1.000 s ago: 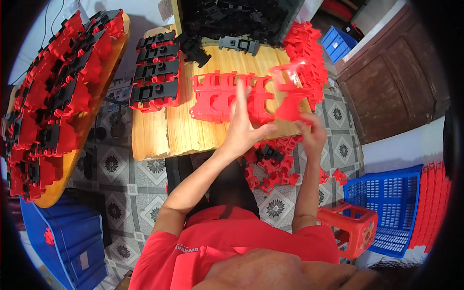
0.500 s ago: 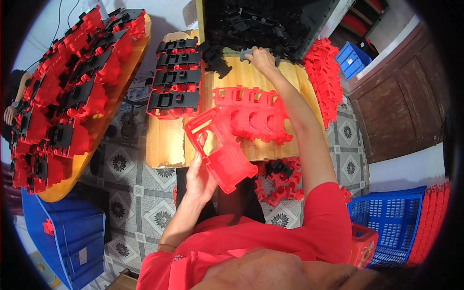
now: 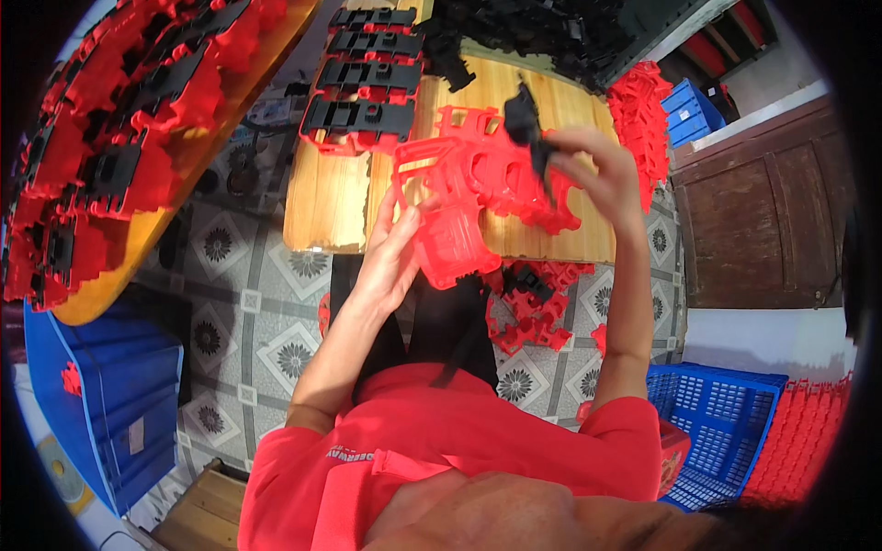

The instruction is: The person assembles plastic units by fitting black plastic components into red plastic frames by hand and arranging the assembled pieces in rows on the wooden table.

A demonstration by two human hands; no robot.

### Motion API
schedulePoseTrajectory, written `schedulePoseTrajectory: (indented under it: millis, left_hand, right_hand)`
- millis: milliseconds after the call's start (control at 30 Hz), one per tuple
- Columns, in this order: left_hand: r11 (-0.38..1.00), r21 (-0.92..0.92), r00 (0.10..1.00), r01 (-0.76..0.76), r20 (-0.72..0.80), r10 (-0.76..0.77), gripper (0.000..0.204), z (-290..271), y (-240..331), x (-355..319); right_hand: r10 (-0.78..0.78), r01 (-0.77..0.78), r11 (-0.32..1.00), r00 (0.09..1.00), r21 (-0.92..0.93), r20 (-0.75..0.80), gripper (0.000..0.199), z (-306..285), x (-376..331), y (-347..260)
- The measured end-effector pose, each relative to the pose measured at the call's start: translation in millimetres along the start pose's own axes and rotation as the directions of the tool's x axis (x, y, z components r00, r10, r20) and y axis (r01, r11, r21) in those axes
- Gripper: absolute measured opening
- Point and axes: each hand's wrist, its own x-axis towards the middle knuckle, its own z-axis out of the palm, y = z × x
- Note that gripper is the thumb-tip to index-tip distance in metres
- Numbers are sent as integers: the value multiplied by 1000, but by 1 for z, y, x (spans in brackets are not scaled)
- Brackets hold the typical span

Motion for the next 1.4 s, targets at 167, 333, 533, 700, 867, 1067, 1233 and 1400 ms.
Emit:
schedulePoseTrajectory:
  millis: [167, 333, 533, 700, 867, 1067, 1233, 1400]
  left_hand:
    - [998, 70, 1000, 5, -11, -4, 72, -1, -5, -6]
    - [999, 36, 1000, -28, -3, 28, 79, -2, -7, -18]
    - [997, 56, 999, -51, 21, 50, 82, 8, -3, -29]
    - [997, 45, 991, -64, 121, 58, 85, 5, 2, -29]
    - [960, 206, 982, -191, 46, 186, 94, 11, -6, -33]
    - [942, 254, 970, -219, 159, 183, 92, 20, -9, -34]
    - [826, 475, 953, -303, 151, 263, 77, 15, -12, -17]
    - [774, 280, 780, -568, -119, 615, 72, 0, -6, -13]
  right_hand:
    - [-366, 391, 912, 913, -124, 181, 33, 37, -34, -73]
    - [-369, 427, 886, 885, -180, 283, 33, 55, -42, -87]
    - [-371, 470, 837, 863, -280, 342, 29, 63, -43, -98]
    - [-375, 516, 779, 838, -355, 396, 24, 64, -43, -108]
    - [-458, 561, 789, 809, -249, 369, 31, 72, -43, -93]
    - [144, -125, 973, 986, 196, -82, 35, 101, -29, -59]
    - [391, -365, 819, 920, 442, 35, 31, 125, -22, -50]
    - [407, -432, 434, 877, 790, 255, 67, 129, -19, -45]
